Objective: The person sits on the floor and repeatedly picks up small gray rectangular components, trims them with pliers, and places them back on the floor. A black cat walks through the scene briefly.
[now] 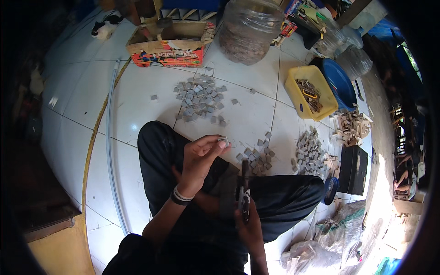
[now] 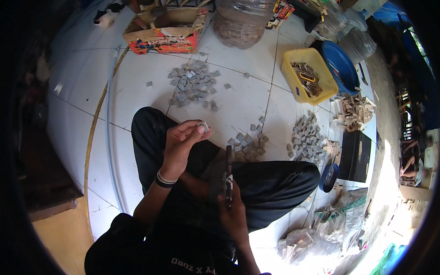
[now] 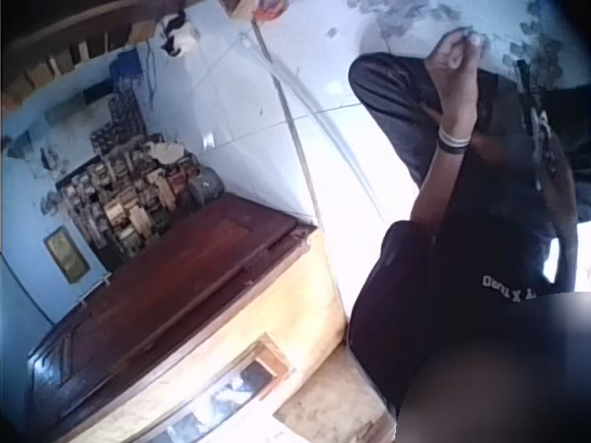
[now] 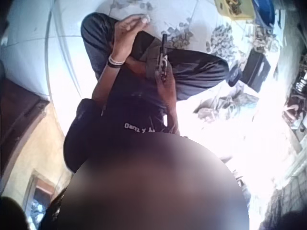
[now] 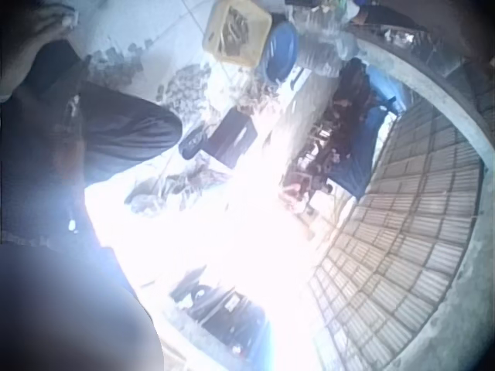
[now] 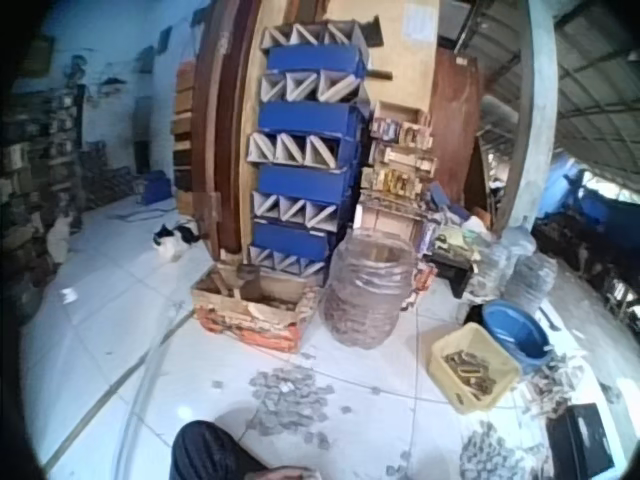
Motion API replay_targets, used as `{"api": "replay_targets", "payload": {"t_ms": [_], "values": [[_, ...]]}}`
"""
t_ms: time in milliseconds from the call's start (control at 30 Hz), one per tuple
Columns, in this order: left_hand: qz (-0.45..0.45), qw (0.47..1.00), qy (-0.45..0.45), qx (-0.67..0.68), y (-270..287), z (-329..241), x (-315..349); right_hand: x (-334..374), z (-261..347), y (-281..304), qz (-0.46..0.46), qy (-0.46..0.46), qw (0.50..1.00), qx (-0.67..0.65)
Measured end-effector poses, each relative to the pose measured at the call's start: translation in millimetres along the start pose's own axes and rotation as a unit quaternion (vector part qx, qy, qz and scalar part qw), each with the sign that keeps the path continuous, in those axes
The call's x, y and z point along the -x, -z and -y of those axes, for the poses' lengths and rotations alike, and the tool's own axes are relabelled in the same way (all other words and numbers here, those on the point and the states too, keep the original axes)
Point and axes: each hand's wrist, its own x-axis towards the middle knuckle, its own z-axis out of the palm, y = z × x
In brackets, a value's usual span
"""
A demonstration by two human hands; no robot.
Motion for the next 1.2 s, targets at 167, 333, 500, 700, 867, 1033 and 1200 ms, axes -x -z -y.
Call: {"api": "replay_targets", "payload": {"t_ms": [167,333,500,700,867,1033,1200], "values": [[0.021,0.999,-0.017,-0.046,-5.2,13.7,12.6,-1.0,14.9,-4.5,0.033,0.026,0.999,0.006],[0.007,0.994,-0.082,-0.074,-10.5,21.0,19.3,-1.9,18.1,-4.3,0.038,0.033,0.999,0.016],[0.017,0.994,-0.077,-0.076,-13.3,26.4,22.1,-4.1,18.7,-4.4,0.035,0.048,0.998,0.031],[0.003,0.989,-0.115,-0.097,-17.8,28.6,22.7,-3.9,25.0,-3.6,0.020,0.079,0.993,0.084],[-0.008,0.981,-0.145,-0.131,-19.3,25.4,21.3,-5.3,29.2,-3.9,0.034,0.073,0.995,0.063],[-0.027,0.951,-0.199,-0.234,-18.8,20.6,21.1,-3.9,35.2,-12.2,0.000,0.087,0.985,0.146],[-0.028,0.951,-0.199,-0.233,-15.8,19.7,18.6,-6.6,34.1,-9.6,0.009,0.077,0.981,0.178]]}}
